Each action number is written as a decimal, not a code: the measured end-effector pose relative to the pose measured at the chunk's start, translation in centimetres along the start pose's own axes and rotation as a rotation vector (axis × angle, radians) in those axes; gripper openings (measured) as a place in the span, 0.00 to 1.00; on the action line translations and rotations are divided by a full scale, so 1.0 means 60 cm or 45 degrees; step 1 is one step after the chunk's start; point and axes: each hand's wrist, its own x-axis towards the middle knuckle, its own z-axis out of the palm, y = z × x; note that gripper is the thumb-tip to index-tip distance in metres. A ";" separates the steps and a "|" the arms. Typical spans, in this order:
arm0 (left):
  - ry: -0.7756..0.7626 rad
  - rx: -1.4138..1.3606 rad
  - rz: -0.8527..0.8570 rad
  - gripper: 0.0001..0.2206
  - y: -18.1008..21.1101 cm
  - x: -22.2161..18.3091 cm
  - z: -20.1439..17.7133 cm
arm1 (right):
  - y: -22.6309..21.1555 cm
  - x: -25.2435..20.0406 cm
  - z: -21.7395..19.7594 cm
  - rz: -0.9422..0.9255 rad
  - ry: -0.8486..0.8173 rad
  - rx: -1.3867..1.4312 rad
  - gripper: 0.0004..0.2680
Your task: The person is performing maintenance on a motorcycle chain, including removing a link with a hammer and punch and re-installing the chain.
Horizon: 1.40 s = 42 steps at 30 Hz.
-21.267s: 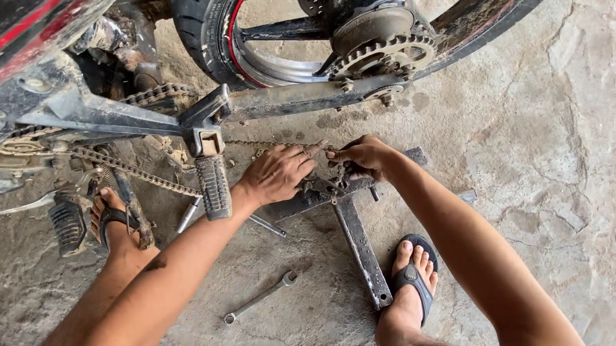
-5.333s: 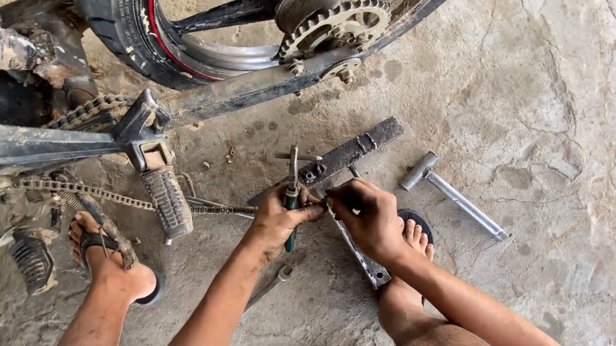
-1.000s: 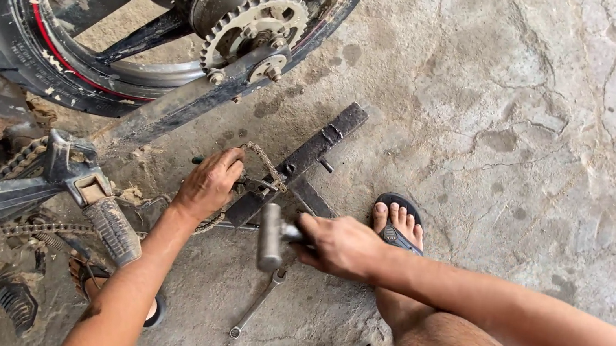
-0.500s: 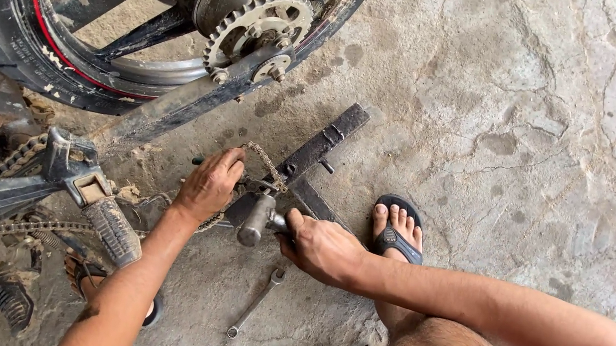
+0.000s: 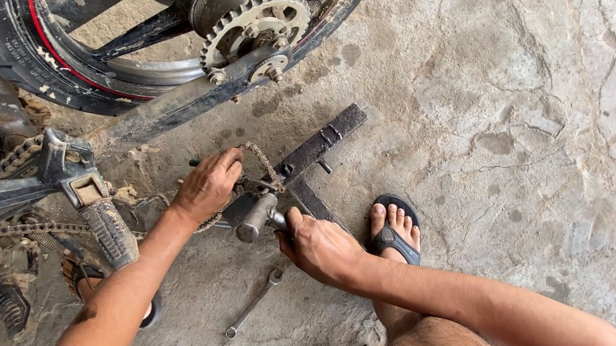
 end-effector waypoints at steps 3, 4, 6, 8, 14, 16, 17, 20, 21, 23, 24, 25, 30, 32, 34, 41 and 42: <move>-0.010 0.005 -0.004 0.08 0.000 0.000 -0.001 | -0.001 0.001 0.002 0.031 -0.011 0.016 0.10; -0.008 0.008 0.005 0.07 -0.001 -0.001 0.001 | -0.001 0.000 0.003 0.017 0.003 0.022 0.10; -0.006 0.010 0.014 0.06 -0.002 0.000 0.002 | -0.001 -0.001 0.004 0.005 0.015 0.028 0.10; -0.009 0.055 0.036 0.06 -0.002 0.001 -0.001 | -0.002 -0.001 0.004 0.011 0.039 0.047 0.10; -0.053 0.027 0.021 0.04 -0.003 0.000 -0.007 | -0.003 -0.004 0.006 -0.019 0.057 0.060 0.10; -0.043 0.020 0.025 0.04 -0.003 0.001 -0.007 | -0.007 -0.007 0.002 -0.041 0.070 0.055 0.10; -0.035 0.014 0.025 0.04 -0.003 0.000 -0.007 | -0.010 -0.008 0.000 -0.066 0.078 0.050 0.09; -0.008 0.016 0.024 0.04 -0.005 -0.003 0.002 | -0.008 -0.011 0.005 -0.233 0.178 0.012 0.08; -0.007 0.017 0.024 0.04 -0.005 -0.002 0.001 | -0.008 -0.011 0.008 -0.234 0.179 0.011 0.08; 0.003 0.026 0.030 0.04 -0.004 0.001 -0.002 | -0.007 -0.011 0.013 -0.299 0.206 0.015 0.09; 0.003 0.026 0.033 0.04 -0.006 -0.001 0.005 | -0.004 -0.010 0.015 -0.298 0.208 0.016 0.09; 0.003 0.033 0.030 0.04 -0.007 -0.005 0.011 | -0.001 -0.009 0.019 -0.340 0.231 -0.037 0.08; -0.047 0.133 -0.029 0.05 0.016 0.011 -0.029 | 0.034 0.020 0.026 0.087 -0.004 -0.046 0.09; -0.047 0.024 -0.023 0.04 0.037 0.047 -0.102 | 0.036 0.001 0.019 0.138 -0.017 0.109 0.10; -0.080 -0.043 -0.051 0.04 0.008 0.026 -0.042 | 0.029 -0.012 0.005 0.085 -0.065 0.099 0.10; -0.134 -0.436 -0.228 0.18 -0.033 0.004 -0.049 | 0.062 0.001 0.014 0.031 -0.025 0.135 0.10; -0.135 -0.430 -0.233 0.18 -0.038 -0.004 -0.034 | 0.089 0.010 0.017 0.023 -0.028 0.135 0.10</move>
